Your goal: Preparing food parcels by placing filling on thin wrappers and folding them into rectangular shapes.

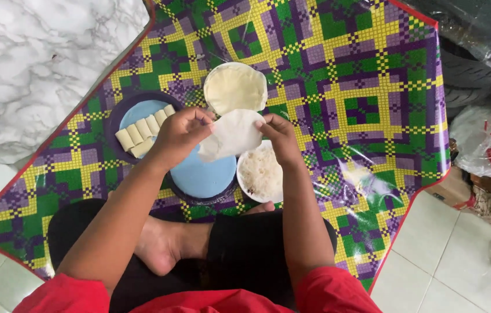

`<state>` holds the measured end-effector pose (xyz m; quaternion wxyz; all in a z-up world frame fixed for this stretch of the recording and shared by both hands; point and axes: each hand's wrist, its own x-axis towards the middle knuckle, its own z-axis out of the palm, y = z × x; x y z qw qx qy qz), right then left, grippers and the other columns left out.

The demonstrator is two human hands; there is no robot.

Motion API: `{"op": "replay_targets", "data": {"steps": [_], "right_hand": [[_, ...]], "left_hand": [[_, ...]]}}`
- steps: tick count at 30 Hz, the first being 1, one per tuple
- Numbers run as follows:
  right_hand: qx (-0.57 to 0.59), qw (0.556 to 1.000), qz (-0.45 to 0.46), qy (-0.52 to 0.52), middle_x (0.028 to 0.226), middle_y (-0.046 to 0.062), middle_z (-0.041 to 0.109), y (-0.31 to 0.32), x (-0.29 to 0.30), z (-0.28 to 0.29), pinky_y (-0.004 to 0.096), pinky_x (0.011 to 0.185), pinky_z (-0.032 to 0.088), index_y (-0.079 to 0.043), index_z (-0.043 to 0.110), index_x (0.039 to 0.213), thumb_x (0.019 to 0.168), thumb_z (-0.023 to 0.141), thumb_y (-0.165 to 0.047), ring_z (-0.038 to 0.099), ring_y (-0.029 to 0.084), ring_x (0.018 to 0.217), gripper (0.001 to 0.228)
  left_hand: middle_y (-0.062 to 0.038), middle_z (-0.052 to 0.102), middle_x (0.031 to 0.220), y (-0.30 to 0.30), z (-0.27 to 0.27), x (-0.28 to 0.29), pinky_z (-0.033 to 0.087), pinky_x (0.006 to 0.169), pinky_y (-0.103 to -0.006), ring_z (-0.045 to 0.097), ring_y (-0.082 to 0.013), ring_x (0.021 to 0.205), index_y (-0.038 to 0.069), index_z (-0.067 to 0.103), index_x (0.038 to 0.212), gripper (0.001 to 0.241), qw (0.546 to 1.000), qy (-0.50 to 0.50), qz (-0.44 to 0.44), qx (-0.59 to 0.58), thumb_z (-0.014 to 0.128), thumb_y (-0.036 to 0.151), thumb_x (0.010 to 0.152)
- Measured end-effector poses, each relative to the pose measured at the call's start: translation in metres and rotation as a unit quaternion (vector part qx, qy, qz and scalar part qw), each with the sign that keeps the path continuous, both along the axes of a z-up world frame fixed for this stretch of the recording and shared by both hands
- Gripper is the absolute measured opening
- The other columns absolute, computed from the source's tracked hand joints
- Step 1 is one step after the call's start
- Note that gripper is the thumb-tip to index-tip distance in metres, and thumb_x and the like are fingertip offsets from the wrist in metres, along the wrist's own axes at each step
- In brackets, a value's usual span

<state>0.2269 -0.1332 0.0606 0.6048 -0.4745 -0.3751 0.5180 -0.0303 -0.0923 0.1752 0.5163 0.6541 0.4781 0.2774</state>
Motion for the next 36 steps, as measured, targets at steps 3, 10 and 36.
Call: {"op": "replay_targets", "data": {"steps": [3,10,36], "right_hand": [[-0.011,0.998,0.04,0.051,0.082,0.006,0.071,0.002,0.002,-0.021,0.026,0.071,0.059,-0.005,0.071,0.102,0.097,0.069,-0.015,0.072,0.012,0.073,0.012],[-0.019,0.993,0.102,0.047,0.082,0.005,0.072,-0.011,-0.002,0.01,0.027,0.067,0.061,-0.004,0.069,0.102,0.094,0.066,-0.014,0.073,0.013,0.072,0.013],[-0.056,0.992,0.111,-0.004,0.078,0.009,0.073,-0.012,-0.004,0.006,0.017,0.042,0.055,0.001,0.069,0.104,0.088,0.079,-0.008,0.069,0.011,0.058,0.021]], "left_hand": [[0.003,0.059,0.087,0.007,-0.051,-0.008,0.054,0.084,-0.0323,0.064,-0.009,0.086,0.014,0.067,0.106,0.018,0.984,-0.163,0.04,-0.064,0.075,0.026,0.095],[0.003,0.06,0.093,-0.001,-0.076,-0.024,0.057,0.088,-0.0296,0.07,-0.0105,0.09,0.015,0.055,0.107,0.01,0.951,-0.262,0.106,-0.125,0.063,0.019,0.103],[-0.006,0.076,0.103,-0.005,-0.112,-0.037,0.054,0.071,-0.029,0.074,-0.0192,0.091,0.024,0.059,0.108,0.01,0.913,-0.274,0.164,-0.252,0.066,0.029,0.103]]}}
